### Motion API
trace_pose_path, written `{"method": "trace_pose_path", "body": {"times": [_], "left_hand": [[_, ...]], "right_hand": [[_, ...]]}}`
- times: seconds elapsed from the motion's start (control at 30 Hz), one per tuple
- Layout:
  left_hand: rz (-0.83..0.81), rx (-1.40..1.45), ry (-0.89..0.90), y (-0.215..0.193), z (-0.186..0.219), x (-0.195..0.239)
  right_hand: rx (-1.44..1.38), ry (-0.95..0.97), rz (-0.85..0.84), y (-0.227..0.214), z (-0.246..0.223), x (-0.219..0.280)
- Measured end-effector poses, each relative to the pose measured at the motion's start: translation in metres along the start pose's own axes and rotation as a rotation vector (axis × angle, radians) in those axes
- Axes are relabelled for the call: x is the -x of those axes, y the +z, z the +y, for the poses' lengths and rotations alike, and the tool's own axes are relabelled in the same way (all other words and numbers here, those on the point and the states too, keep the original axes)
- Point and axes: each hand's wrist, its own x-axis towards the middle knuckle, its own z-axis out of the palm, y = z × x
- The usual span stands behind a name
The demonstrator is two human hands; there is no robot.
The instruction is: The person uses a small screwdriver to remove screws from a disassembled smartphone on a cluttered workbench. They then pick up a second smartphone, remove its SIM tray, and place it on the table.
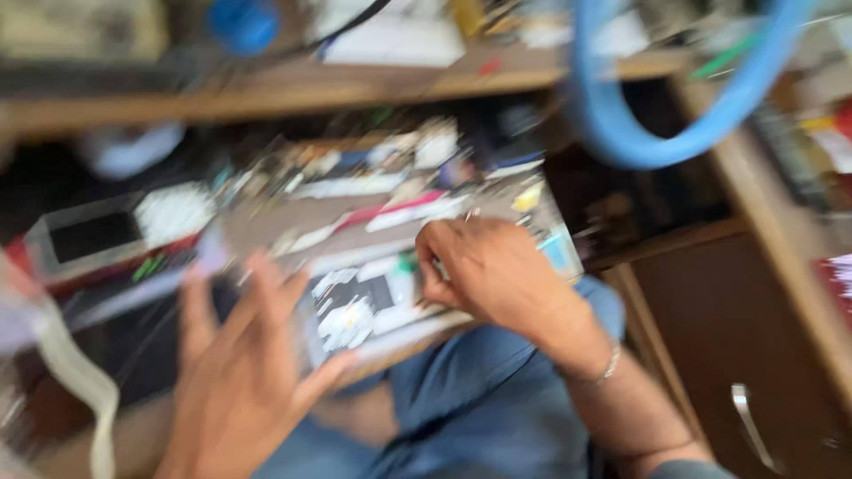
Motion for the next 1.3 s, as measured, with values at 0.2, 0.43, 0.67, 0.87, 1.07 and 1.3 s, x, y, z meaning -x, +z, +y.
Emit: {"method": "trace_pose_path", "body": {"times": [0.2,0.43,0.67,0.87,1.07,1.3], "left_hand": [[0.076,-0.117,0.016,0.036,-0.014,0.003],[0.006,-0.093,0.009,0.034,-0.023,0.009],[0.006,-0.006,-0.002,0.002,0.003,-0.011],[-0.061,0.035,-0.028,-0.015,0.014,-0.009],[-0.041,0.107,-0.043,-0.019,0.017,-0.013],[-0.03,0.117,-0.042,-0.023,0.018,-0.016]], "right_hand": [[0.033,0.267,-0.015,-0.006,0.047,0.03],[-0.008,0.285,-0.091,0.001,0.045,0.03],[-0.016,0.358,-0.098,-0.002,0.044,0.03],[-0.153,0.382,0.05,-0.011,0.039,0.04],[-0.759,0.158,0.526,0.001,-0.007,0.048],[-0.935,0.091,0.573,0.029,-0.062,0.022]]}}
